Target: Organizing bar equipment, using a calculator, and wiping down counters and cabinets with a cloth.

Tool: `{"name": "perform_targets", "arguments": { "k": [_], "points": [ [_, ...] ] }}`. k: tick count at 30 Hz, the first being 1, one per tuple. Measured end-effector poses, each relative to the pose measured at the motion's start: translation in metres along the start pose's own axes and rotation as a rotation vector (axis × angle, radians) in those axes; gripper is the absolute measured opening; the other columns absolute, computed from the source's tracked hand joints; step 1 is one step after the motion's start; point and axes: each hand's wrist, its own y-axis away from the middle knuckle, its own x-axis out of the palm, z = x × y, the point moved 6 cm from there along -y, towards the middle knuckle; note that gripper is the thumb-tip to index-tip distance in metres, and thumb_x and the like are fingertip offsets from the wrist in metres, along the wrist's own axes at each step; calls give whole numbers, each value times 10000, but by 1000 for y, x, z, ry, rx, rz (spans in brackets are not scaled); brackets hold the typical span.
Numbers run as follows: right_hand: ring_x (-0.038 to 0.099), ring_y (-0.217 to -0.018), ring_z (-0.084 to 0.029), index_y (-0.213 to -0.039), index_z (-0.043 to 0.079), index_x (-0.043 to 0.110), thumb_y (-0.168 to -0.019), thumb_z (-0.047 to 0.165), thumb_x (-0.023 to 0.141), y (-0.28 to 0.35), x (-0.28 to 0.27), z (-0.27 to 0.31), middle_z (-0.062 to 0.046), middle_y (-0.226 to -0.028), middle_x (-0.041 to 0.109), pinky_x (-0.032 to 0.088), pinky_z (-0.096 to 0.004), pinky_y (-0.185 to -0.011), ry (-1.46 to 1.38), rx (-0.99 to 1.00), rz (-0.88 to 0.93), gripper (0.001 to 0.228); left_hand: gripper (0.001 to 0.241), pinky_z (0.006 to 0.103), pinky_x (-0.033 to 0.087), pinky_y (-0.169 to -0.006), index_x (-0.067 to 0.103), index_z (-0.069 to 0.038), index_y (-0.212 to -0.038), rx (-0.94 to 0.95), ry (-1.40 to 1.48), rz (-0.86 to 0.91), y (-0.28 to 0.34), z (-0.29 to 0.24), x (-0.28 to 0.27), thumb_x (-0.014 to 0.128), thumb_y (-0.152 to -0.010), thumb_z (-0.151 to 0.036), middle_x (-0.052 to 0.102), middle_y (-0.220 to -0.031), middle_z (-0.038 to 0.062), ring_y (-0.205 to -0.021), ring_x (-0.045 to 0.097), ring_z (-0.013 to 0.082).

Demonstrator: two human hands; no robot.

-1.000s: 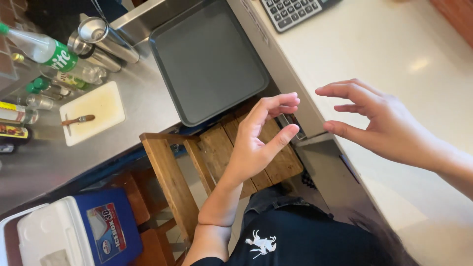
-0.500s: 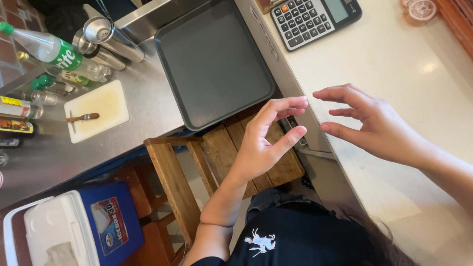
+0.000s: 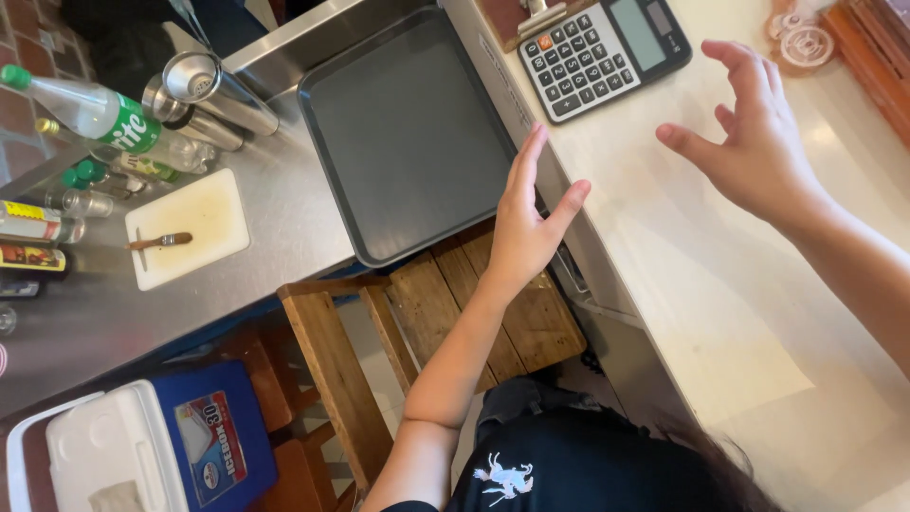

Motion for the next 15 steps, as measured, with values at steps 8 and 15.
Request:
{"name": "perform_targets", "arguments": {
  "k": [8, 15],
  "points": [
    [416, -1517, -361, -1640, 23, 313, -1007, 243, 808, -35, 19, -38, -213, -1667, 383, 443, -453, -1188, -71, -37, -30, 834, 926, 422, 228, -1315, 167, -24, -1664, 28, -77, 24, -20, 14, 22, 712, -991, -353, 189, -1744, 235, -1648, 133, 342],
    [604, -1097, -336, -1594, 20, 425, -950, 268, 806, -36, 19, -29, -197, -1483, 570, 514, -418, -958, 51, -15, -17, 788, 958, 395, 266, -1299, 118, -20, -1671, 8, -70, 34, -16, 15, 30, 706, -988, -346, 168, -1744, 253, -1651, 126, 345]
  ]
}}
